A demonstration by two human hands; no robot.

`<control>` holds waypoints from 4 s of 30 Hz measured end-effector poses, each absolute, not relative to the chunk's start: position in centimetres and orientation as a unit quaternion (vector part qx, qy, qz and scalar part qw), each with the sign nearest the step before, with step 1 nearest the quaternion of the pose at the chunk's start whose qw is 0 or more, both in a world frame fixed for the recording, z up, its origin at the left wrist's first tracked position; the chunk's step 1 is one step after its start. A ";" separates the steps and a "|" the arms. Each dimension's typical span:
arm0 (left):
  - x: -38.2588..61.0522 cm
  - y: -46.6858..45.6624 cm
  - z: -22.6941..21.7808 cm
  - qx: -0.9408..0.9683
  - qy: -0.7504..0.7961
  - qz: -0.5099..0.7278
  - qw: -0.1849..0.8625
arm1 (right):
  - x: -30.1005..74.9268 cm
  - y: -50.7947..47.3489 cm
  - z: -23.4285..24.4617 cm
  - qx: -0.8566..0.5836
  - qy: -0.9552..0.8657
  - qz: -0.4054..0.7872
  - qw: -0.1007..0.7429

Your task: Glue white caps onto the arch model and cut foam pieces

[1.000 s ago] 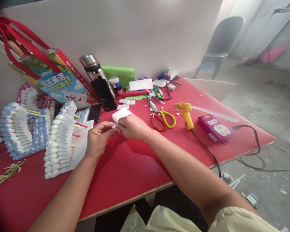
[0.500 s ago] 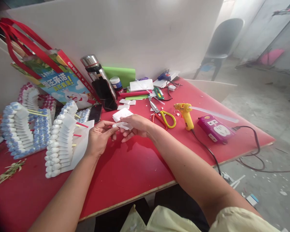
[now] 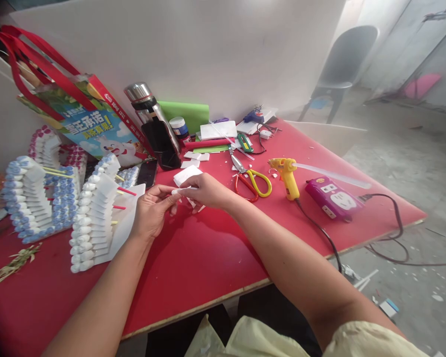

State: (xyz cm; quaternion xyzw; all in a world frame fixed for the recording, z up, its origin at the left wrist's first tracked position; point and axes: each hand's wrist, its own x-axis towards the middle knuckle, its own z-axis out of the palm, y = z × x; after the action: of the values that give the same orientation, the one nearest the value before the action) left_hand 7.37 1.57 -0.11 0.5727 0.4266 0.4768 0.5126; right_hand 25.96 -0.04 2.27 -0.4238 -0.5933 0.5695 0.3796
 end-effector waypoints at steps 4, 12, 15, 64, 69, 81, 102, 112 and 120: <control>7.4 1.6 -0.3 0.563 0.426 0.479 0.521 | 25.3 -0.4 2.0 -0.513 -0.668 0.373 0.389; 7.2 1.4 -0.4 0.568 0.427 0.462 0.530 | 25.4 -0.6 1.9 -0.464 -0.785 0.181 0.369; 7.2 1.3 -0.2 0.575 0.426 0.450 0.534 | 25.9 -0.4 2.1 -0.441 -0.786 0.229 0.368; 7.8 1.1 -0.8 0.651 0.410 0.456 0.446 | 25.2 0.1 1.3 -0.509 -0.604 0.455 0.411; 8.5 0.6 -0.4 0.615 0.415 0.484 0.464 | 24.8 -0.6 1.8 -0.543 -0.652 0.346 0.401; 7.4 1.2 -0.1 0.603 0.411 0.499 0.468 | 24.7 -0.9 1.8 -0.458 -0.649 0.418 0.441; 7.2 1.1 -0.2 0.610 0.438 0.457 0.477 | 25.9 -0.9 2.4 -0.405 -0.700 0.434 0.398; 7.4 0.9 -0.3 0.621 0.415 0.457 0.484 | 25.4 -0.2 1.1 -0.443 -0.652 0.436 0.434; 6.9 1.4 -0.3 0.609 0.397 0.429 0.536 | 25.7 -0.1 1.4 -0.410 -0.626 0.505 0.431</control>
State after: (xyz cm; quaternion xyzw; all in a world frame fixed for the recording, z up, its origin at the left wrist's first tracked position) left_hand 6.94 1.41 -0.32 0.6093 0.3974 0.4286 0.5359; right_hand 25.72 -0.13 1.40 -0.4096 -0.6256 0.5054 0.4305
